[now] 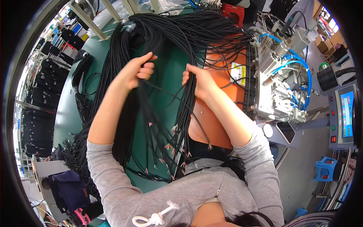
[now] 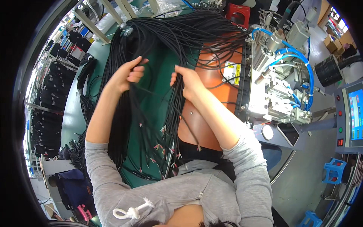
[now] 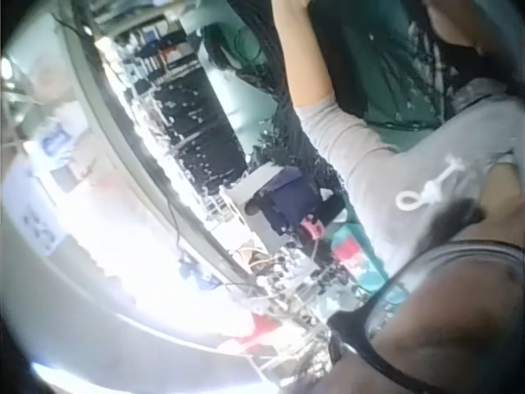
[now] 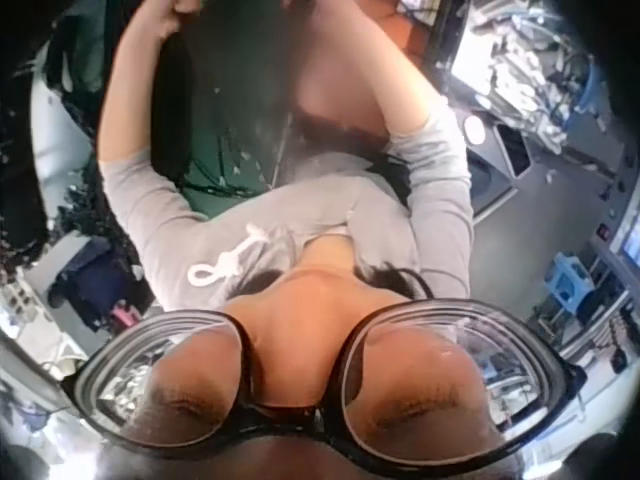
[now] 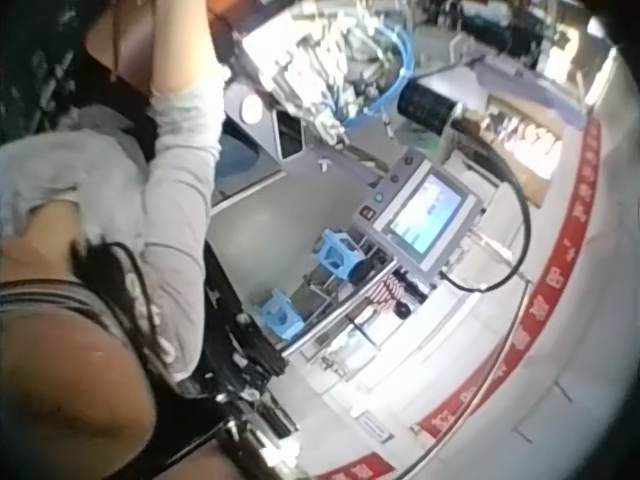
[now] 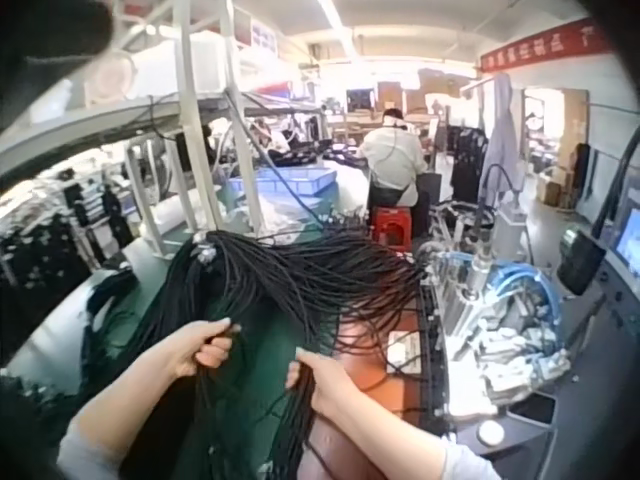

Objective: The person repeatedly strips the ends of black wires and crimps them using a bench-mounted crimping tool. They handle bundles of wires, feed individual strands into the tool, and release the finished pieces. The workspace includes a green mat, a control panel, and a pile of processed wires.

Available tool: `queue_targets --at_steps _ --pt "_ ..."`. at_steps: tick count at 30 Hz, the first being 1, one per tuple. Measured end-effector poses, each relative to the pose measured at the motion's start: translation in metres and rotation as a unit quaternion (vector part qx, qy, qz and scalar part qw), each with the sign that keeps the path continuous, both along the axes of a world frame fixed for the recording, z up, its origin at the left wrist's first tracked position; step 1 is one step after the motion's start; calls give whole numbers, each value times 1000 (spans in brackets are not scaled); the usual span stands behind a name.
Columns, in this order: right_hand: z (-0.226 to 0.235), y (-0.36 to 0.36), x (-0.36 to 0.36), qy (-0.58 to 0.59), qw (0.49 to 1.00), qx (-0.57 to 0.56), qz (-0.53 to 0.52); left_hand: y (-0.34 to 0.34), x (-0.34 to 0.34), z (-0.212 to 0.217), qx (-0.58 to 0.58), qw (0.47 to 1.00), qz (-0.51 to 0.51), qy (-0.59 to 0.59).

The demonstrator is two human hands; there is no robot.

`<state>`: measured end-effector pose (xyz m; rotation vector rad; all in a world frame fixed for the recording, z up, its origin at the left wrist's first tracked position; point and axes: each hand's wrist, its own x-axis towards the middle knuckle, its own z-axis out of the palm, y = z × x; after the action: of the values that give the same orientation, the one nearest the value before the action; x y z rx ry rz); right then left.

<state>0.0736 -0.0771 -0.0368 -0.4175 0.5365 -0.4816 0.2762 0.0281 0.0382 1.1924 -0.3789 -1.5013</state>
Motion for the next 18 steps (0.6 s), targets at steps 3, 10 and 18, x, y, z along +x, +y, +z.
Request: queue_targets --at_steps 3,10,18 --pt "18 -18 -11 -117 981 148 44 23 14 -7 103 870 -57 -479" --pt "36 -32 -11 -213 935 276 65 24 -85 -15 -266 442 19 -856" --pt "61 1 -28 -50 989 52 128 -7 -138 10 -568 540 -90 -614"
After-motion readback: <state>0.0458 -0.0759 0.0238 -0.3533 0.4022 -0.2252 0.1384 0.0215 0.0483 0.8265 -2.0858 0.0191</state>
